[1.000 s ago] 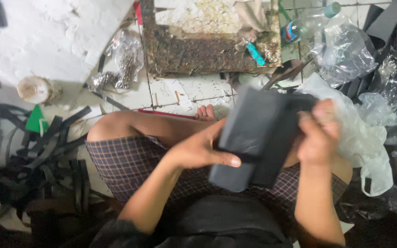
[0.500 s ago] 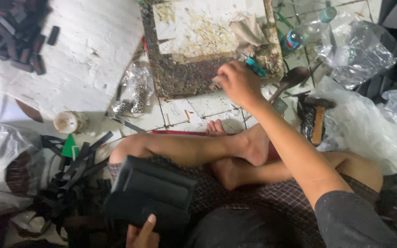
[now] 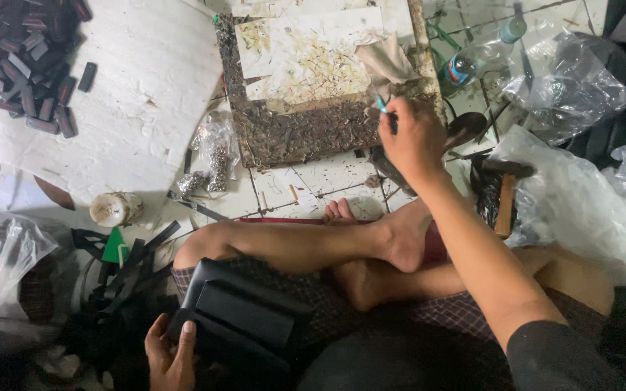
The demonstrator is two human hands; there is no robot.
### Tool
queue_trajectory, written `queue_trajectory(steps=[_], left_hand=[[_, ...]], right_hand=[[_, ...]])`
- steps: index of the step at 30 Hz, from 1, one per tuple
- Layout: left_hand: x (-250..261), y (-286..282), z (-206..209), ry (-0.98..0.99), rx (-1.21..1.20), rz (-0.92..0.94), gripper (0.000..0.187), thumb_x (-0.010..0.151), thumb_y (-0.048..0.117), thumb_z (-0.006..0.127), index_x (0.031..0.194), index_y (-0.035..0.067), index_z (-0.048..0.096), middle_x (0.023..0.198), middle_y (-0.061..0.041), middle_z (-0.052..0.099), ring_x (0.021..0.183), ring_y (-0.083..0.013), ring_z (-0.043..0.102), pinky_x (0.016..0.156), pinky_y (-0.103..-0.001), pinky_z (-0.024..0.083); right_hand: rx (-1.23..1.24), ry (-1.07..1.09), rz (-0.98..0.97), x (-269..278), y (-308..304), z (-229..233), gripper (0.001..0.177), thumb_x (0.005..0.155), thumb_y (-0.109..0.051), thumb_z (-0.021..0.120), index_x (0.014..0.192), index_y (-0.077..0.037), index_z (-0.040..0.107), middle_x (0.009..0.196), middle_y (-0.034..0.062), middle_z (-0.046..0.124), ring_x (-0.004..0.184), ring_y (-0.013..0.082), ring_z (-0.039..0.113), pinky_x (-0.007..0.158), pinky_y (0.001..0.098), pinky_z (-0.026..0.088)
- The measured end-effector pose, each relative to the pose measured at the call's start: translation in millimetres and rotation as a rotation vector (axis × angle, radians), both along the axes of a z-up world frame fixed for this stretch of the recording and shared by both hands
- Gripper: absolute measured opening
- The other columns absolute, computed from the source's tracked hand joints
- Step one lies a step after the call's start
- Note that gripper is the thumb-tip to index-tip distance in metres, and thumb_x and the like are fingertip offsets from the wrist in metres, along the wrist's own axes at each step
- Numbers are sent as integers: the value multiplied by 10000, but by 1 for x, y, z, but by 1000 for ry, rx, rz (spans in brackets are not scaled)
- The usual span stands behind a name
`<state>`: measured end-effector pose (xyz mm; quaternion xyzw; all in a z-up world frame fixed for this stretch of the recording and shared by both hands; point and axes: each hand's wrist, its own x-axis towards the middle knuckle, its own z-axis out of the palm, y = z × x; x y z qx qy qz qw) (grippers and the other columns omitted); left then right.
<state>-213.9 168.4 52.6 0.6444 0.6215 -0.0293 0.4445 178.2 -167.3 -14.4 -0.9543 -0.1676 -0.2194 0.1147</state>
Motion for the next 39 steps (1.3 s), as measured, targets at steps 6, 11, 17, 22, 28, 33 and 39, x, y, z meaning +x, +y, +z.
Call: queue_trajectory(steps=[6, 11, 17, 22, 28, 33, 39], left_hand=[[-19, 12, -13, 127, 80, -34, 410, 939, 440, 747, 1126, 76, 718, 728, -103, 595, 644, -203, 553, 598, -323, 457], [17, 4, 34, 323, -64, -99, 639, 935, 499, 590, 1465, 143, 584, 1404, -120, 648, 1215, -326, 630, 979, -443, 491], [18, -3, 18, -199, 814, -409, 568, 851, 249, 798, 1369, 65, 655, 1528, -232, 541, 1438, -360, 488, 843, -553, 506], [111, -50, 74, -569, 910, -728, 343, 898, 20, 729, 1233, -22, 666, 1371, -266, 632, 1309, -404, 591, 1110, -494, 469], [217, -193, 110, -924, 269, -1227, 631, 797, 152, 762, 1363, -23, 545, 1345, -247, 645, 1204, -406, 650, 1008, -519, 524], [269, -290, 90, -1063, 266, -1250, 554, 853, 72, 809, 1359, 52, 585, 1041, -162, 763, 929, -390, 766, 786, -506, 620], [306, -316, 93, -1040, 342, -1148, 213, 773, -14, 811, 903, 154, 807, 823, -80, 785, 712, -259, 775, 612, -307, 606]], right_hand=[[167, 79, 112, 17, 34, 17, 208, 1060, -338, 688, 931, -195, 612, 862, 4, 675, 610, 232, 623, 389, 392, 393], [31, 125, -54, 41, -13, 10, 91, 902, -176, 851, 922, -179, 762, 958, 29, 636, 922, 285, 588, 509, 433, 489], [539, 52, 418, 5, -51, 92, 116, 1043, -99, 600, 975, -13, 562, 1222, 184, 704, 1173, 355, 613, 1020, 465, 421], [847, 235, 432, -53, -86, 144, 85, 1060, -72, 574, 1043, -30, 502, 1022, 146, 725, 1064, 305, 711, 1201, 540, 439], [1159, 243, 357, -82, -111, 128, 142, 968, -46, 714, 985, 25, 593, 959, 190, 744, 1023, 271, 731, 1084, 457, 557], [1159, 188, 267, -80, -138, 129, 163, 902, -72, 831, 954, 21, 708, 912, 164, 766, 919, 220, 749, 896, 379, 574], [1034, 219, 399, -77, -172, 180, 284, 1012, -115, 509, 1241, -26, 652, 1375, 269, 587, 1244, 465, 590, 1055, 651, 458]])
